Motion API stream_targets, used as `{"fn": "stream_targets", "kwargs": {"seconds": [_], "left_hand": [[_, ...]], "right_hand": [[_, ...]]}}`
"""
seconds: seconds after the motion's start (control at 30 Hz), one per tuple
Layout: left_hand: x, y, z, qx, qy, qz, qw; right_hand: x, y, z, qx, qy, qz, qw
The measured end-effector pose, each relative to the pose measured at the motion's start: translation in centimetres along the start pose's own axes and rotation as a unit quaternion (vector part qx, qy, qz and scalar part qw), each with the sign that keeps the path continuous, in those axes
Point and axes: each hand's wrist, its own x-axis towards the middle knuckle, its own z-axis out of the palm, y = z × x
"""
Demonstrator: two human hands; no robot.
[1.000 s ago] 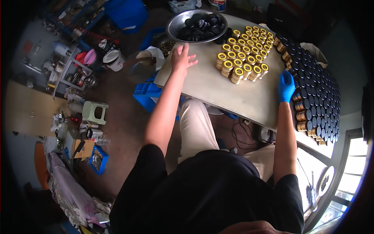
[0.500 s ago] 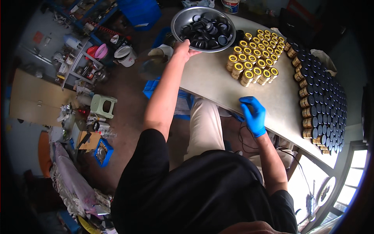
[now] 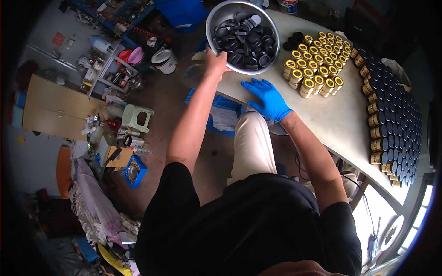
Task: The recorder is placing lids on many small jars at a production table.
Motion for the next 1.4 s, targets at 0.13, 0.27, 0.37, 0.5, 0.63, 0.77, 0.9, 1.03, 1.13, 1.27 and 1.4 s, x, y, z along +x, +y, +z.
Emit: {"fn": "stream_targets", "kwargs": {"seconds": [0.13, 0.27, 0.37, 0.5, 0.63, 0.77, 0.9, 1.03, 1.13, 1.27, 1.4], "left_hand": [[-1.2, 0.5, 0.6, 0.033, 0.0, 0.032, 0.999], [-0.6, -0.1, -0.1, 0.018, 0.013, 0.017, 1.0], [-0.8, -0.1, 0.1, 0.01, 0.017, 0.027, 0.999], [-0.9, 0.4, -0.5, 0.028, 0.021, 0.046, 0.998], [-1.3, 0.9, -1.2, 0.026, 0.017, 0.053, 0.998], [-1.6, 0.7, -2.5, 0.016, 0.013, 0.044, 0.999], [-2.3, 0.9, -2.1, -0.006, 0.018, 0.005, 1.0], [-2.0, -0.8, -4.0, -0.056, 0.027, -0.038, 0.997], [-1.9, -1.7, -4.5, -0.11, 0.019, -0.068, 0.991], [-1.5, -3.1, -5.7, -0.163, 0.034, -0.1, 0.981], [-1.5, -3.2, -5.1, -0.199, 0.041, -0.123, 0.971]], "right_hand": [[0.3, -0.3, 0.2, -0.007, 0.001, 0.025, 1.0], [0.7, -0.4, 0.3, -0.006, 0.012, 0.039, 0.999], [0.6, -0.1, 0.4, -0.01, 0.02, 0.047, 0.999], [0.5, -0.3, 0.4, -0.009, 0.03, 0.058, 0.998], [0.4, -0.3, 0.5, -0.022, 0.035, 0.059, 0.997], [0.4, -0.1, 0.6, -0.021, 0.026, 0.057, 0.998], [0.2, 0.3, 0.6, -0.029, 0.019, 0.062, 0.997], [0.4, -0.1, 0.7, -0.021, 0.021, 0.071, 0.997], [0.0, -0.6, 0.6, -0.041, 0.024, 0.082, 0.995], [-1.1, -1.6, 0.1, -0.063, 0.023, 0.079, 0.995], [-2.6, -1.9, -0.8, -0.062, 0.016, 0.079, 0.995]]}}
